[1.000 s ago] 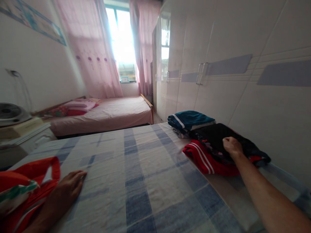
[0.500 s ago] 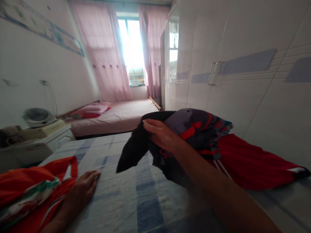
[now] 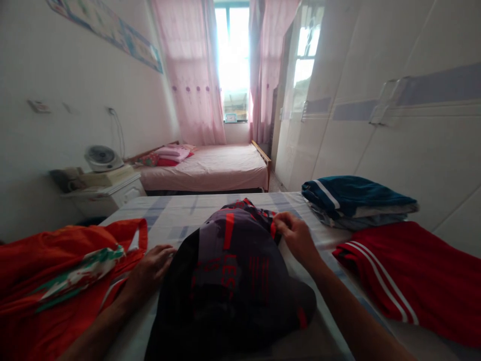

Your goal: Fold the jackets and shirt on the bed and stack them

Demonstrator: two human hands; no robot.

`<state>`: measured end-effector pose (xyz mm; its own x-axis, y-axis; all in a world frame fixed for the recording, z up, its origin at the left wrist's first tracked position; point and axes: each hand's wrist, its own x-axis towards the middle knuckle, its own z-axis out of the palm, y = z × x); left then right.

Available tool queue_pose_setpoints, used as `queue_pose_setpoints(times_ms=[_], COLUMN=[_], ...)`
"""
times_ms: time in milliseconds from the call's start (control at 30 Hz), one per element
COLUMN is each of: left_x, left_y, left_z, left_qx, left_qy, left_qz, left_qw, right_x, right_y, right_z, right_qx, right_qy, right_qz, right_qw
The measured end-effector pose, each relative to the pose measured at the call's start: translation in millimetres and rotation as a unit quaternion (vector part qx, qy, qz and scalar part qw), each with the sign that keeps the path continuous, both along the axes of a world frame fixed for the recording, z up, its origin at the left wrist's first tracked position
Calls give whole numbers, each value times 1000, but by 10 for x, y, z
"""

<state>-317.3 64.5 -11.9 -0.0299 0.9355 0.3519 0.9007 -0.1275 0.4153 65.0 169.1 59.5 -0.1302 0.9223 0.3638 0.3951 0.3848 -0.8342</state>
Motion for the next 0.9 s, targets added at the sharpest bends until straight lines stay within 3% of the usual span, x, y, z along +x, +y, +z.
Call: queue_pose_setpoints(times_ms=[67, 167, 233, 367, 467, 567, 667, 733, 800, 900], left_x=[16, 104, 221, 580, 872, 1087, 1167, 1141, 1072, 932], left_y=[-18, -55, -78, -37, 117, 306, 448, 497, 502, 461], left_z=[8, 134, 346, 944, 1194, 1166, 1198, 1427, 1803, 2329], left_qx=[1, 20, 10, -35, -38, -21, 10, 44, 104, 284], left_qy=[-47, -124, -167, -239, -207, -97, 15, 14, -23, -41], left_qz=[7, 30, 32, -13, -75, -114, -97, -78, -50, 41], left_qw=[999, 992, 985, 970, 975, 989, 995, 996, 993, 957], right_x=[332, 682, 766, 686, 610, 603, 625, 632, 632, 631], right_y=[194, 376, 424, 419, 393, 380, 379, 381, 384, 391], right_z=[-231, -530, -673, -790, -788, -783, -792, -799, -803, -809], right_qx=[28, 9, -8, 8, 31, 40, 44, 46, 44, 40], right_qy=[-57, -162, -197, -226, -249, -260, -268, -271, -270, -264], right_qz=[-113, -201, -216, -179, -142, -129, -128, -127, -126, -124], right_qw=[992, 966, 956, 957, 958, 956, 954, 953, 953, 956])
